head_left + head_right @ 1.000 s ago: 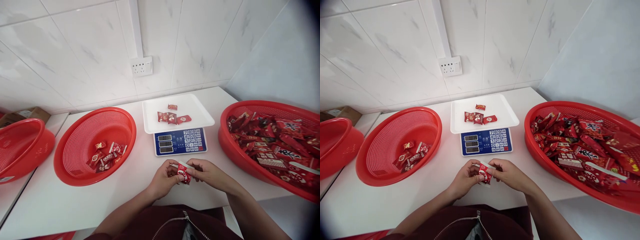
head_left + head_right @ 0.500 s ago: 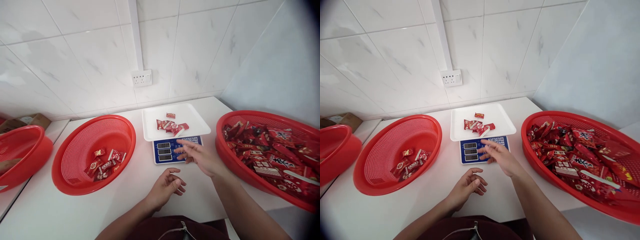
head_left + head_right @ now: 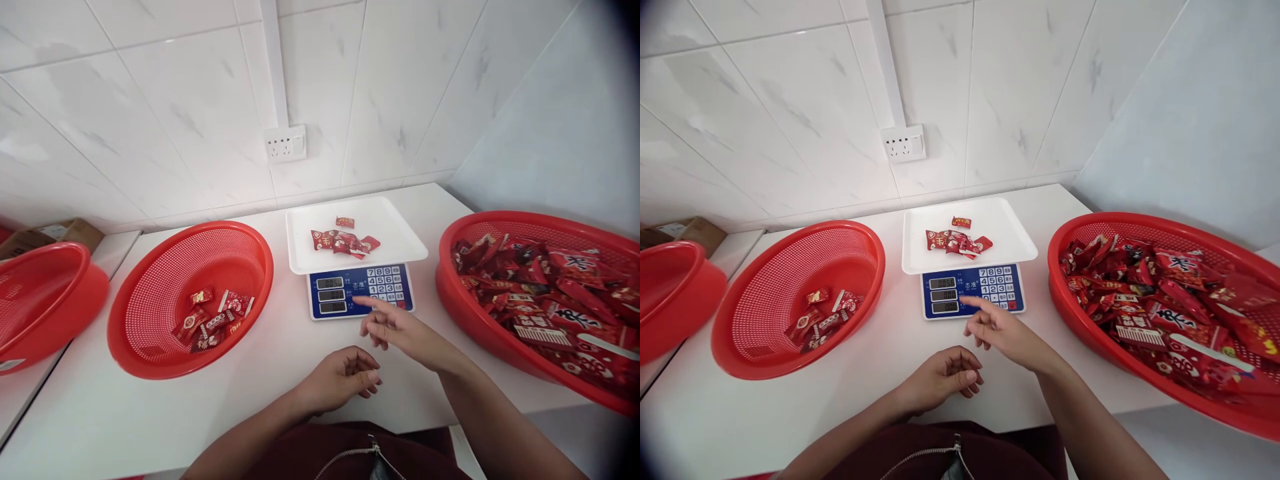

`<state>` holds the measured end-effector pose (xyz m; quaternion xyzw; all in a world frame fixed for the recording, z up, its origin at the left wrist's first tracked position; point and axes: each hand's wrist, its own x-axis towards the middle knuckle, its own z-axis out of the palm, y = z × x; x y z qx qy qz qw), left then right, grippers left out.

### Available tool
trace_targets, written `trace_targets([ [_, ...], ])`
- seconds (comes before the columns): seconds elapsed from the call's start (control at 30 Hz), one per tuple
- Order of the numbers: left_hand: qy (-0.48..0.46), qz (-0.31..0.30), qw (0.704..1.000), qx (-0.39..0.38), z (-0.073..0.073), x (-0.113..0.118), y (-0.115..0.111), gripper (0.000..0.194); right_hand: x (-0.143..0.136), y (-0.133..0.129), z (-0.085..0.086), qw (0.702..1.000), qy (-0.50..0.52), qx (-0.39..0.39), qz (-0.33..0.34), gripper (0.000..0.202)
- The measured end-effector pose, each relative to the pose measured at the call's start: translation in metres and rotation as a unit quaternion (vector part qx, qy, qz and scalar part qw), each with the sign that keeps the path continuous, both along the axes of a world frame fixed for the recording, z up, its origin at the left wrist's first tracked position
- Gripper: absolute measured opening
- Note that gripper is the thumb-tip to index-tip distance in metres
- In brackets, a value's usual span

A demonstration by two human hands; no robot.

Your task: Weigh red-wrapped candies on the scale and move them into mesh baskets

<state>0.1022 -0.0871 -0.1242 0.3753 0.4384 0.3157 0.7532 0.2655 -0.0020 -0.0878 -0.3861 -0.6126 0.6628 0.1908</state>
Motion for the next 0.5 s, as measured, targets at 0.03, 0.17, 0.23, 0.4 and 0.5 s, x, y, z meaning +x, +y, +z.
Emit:
trace_targets([
  [0.03,-0.001,-0.003,1.000,-0.004,-0.001,0.000,0.000,0.056,-0.005,0.004,0.007,1.000,0.017,-0.007,-0.017,0.065],
  [0.17,0.001,-0.019,1.000,-0.006,-0.003,0.001,0.000,0.060,-0.026,0.025,0.030,0.989,0.083,-0.085,-0.084,0.072],
  [0.23,0.004,-0.022,1.000,-0.001,-0.004,0.001,0.000,0.061,-0.032,0.036,0.037,0.982,0.100,-0.111,-0.111,0.067],
  [0.4,-0.002,-0.025,1.000,0.010,-0.006,0.002,0.000,0.062,-0.029,0.057,0.044,0.961,0.178,-0.094,-0.192,0.061],
  [0.5,0.000,-0.031,0.999,0.013,-0.006,0.001,-0.001,0.062,-0.019,0.056,0.045,0.956,0.187,-0.089,-0.208,0.058],
])
